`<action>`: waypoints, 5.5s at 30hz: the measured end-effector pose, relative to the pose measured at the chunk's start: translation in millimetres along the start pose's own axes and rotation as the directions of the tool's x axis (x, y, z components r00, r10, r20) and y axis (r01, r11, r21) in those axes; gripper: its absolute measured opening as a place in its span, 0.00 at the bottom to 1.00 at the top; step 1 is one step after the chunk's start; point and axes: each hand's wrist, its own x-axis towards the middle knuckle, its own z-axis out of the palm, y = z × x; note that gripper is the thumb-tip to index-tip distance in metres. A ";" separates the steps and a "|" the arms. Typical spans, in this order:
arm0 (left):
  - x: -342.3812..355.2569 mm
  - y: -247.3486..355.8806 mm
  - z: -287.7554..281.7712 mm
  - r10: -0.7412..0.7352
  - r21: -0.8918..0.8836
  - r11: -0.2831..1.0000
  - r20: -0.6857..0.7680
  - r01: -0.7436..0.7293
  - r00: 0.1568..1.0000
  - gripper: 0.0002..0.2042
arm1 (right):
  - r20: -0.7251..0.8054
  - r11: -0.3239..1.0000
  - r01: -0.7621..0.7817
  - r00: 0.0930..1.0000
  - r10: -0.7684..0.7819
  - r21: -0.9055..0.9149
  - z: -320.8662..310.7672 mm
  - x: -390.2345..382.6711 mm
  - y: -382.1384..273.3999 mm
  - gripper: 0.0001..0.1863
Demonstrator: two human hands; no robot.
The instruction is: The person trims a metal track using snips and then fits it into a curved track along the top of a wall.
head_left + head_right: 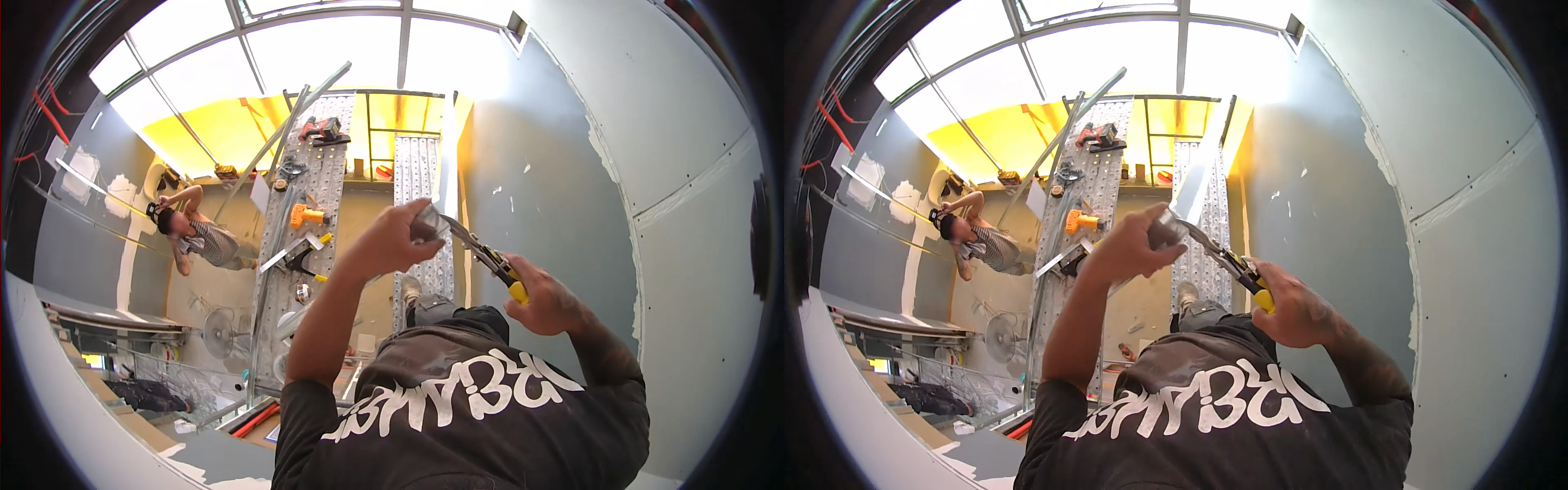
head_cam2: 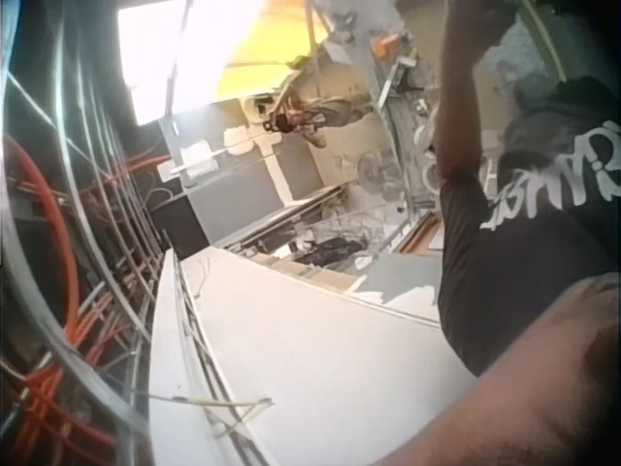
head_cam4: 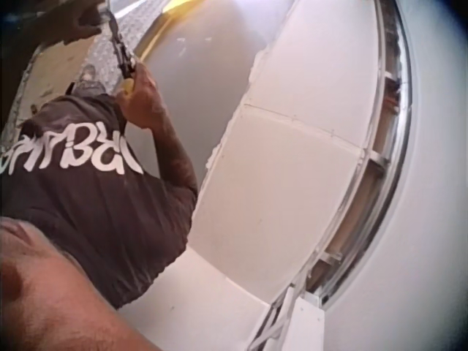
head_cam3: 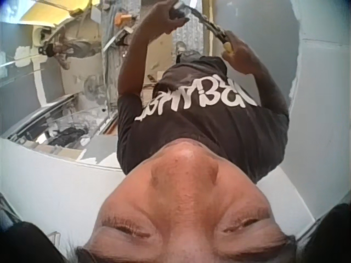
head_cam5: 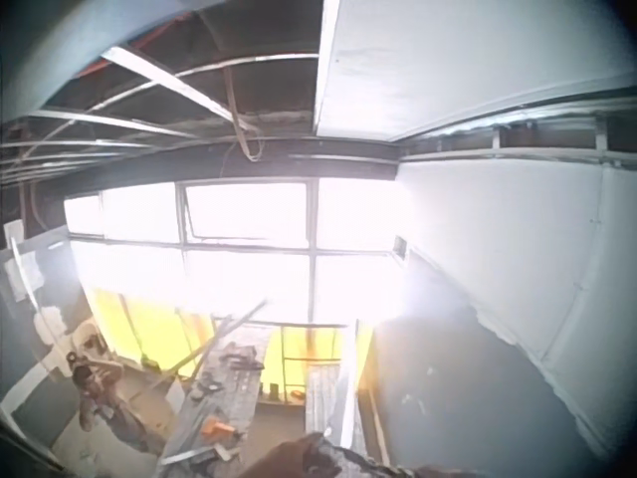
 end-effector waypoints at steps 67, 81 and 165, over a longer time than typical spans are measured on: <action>46.9 -27.5 79.8 -0.129 -0.425 0.745 0.665 0.515 0.736 0.36 | -0.019 0.982 -0.087 0.996 0.092 0.168 28.5 -55.9 72.6 0.21; 45.9 -32.9 78.1 -0.085 -0.486 0.724 0.641 0.489 0.763 0.32 | -0.038 -0.026 0.054 0.908 0.416 0.998 54.1 83.0 153.0 0.28; -125.2 -366.4 -429.4 -0.397 0.015 0.879 -0.532 -0.477 -0.748 0.27 | -0.164 -0.503 0.304 0.939 0.304 0.809 -109.9 126.8 196.7 0.25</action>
